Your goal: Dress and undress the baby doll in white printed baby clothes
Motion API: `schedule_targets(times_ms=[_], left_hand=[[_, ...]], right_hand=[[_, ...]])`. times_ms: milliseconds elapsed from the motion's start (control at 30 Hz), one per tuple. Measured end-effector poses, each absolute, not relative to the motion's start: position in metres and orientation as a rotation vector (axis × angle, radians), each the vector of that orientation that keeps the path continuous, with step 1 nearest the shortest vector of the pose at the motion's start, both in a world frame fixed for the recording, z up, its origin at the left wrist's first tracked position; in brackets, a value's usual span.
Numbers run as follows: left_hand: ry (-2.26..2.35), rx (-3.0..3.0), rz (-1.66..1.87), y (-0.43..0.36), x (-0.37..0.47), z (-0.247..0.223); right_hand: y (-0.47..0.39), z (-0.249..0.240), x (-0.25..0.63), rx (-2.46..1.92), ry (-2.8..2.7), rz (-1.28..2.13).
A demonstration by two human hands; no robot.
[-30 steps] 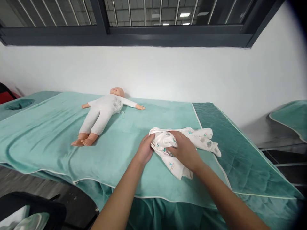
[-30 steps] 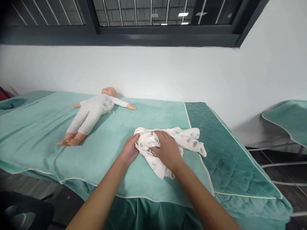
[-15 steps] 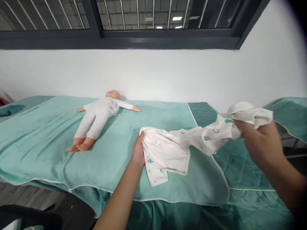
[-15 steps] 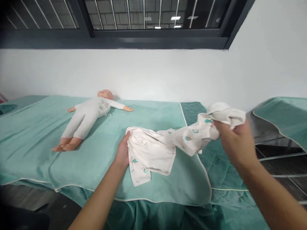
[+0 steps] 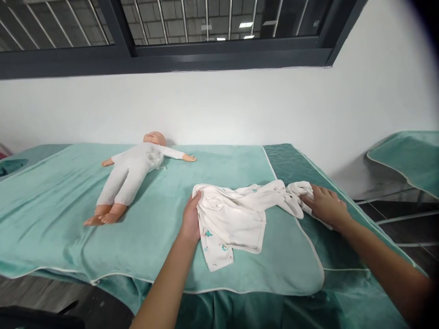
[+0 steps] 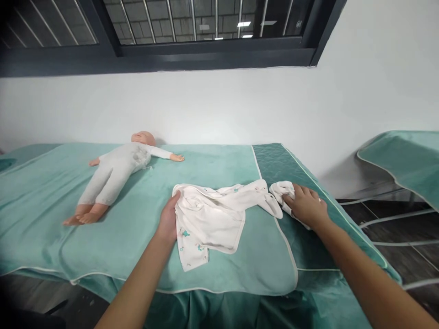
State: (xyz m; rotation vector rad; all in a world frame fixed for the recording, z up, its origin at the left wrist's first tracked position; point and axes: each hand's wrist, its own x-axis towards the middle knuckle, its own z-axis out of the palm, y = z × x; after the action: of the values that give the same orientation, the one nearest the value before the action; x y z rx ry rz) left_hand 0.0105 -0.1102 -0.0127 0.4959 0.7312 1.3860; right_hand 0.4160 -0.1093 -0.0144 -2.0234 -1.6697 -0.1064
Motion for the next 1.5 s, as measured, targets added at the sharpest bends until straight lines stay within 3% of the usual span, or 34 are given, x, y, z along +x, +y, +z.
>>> schedule_targets(times_ms=[133, 400, 500, 600, 733, 833, 933, 1100, 1333, 1500], left_hand=[[0.761, 0.499, 1.367, -0.109, 0.011, -0.012], [0.861, 0.569, 1.414, -0.111, 0.014, -0.005], [0.937, 0.614, 1.384, -0.111, 0.016, 0.000], [0.977, 0.712, 1.326, -0.107, 0.019, 0.011], [1.033, 1.062, 1.302, -0.105, 0.022, 0.051], [1.088, 1.522, 1.290, -0.115, 0.017, 0.097], [1.185, 1.830, 1.292, -0.131, 0.005, 0.140], [1.491, 2.177, 1.323, -0.150, -0.025, 0.174], [1.956, 2.518, 1.231, -0.139, -0.062, 0.169], [1.805, 2.291, 1.122, -0.128, -0.066, 0.151]], right_hand=[[-0.110, -0.038, 0.416, -2.121, -1.724, -0.042], [-0.120, -0.020, 0.400, -2.140, -1.747, -0.187], [-0.126, -0.001, 0.369, -1.952, -1.900, -0.286], [-0.127, 0.020, 0.322, -1.584, -2.102, -0.039], [-0.122, 0.045, 0.259, -1.359, -2.308, 0.254], [-0.116, 0.069, 0.228, -1.309, -2.497, 0.283], [-0.113, 0.099, 0.217, -1.367, -2.425, 0.193], [-0.120, 0.145, 0.224, -1.242, -2.357, 0.431], [-0.125, 0.180, 0.268, -1.491, -2.183, 0.048], [-0.129, 0.174, 0.293, -1.560, -2.116, -0.103]])
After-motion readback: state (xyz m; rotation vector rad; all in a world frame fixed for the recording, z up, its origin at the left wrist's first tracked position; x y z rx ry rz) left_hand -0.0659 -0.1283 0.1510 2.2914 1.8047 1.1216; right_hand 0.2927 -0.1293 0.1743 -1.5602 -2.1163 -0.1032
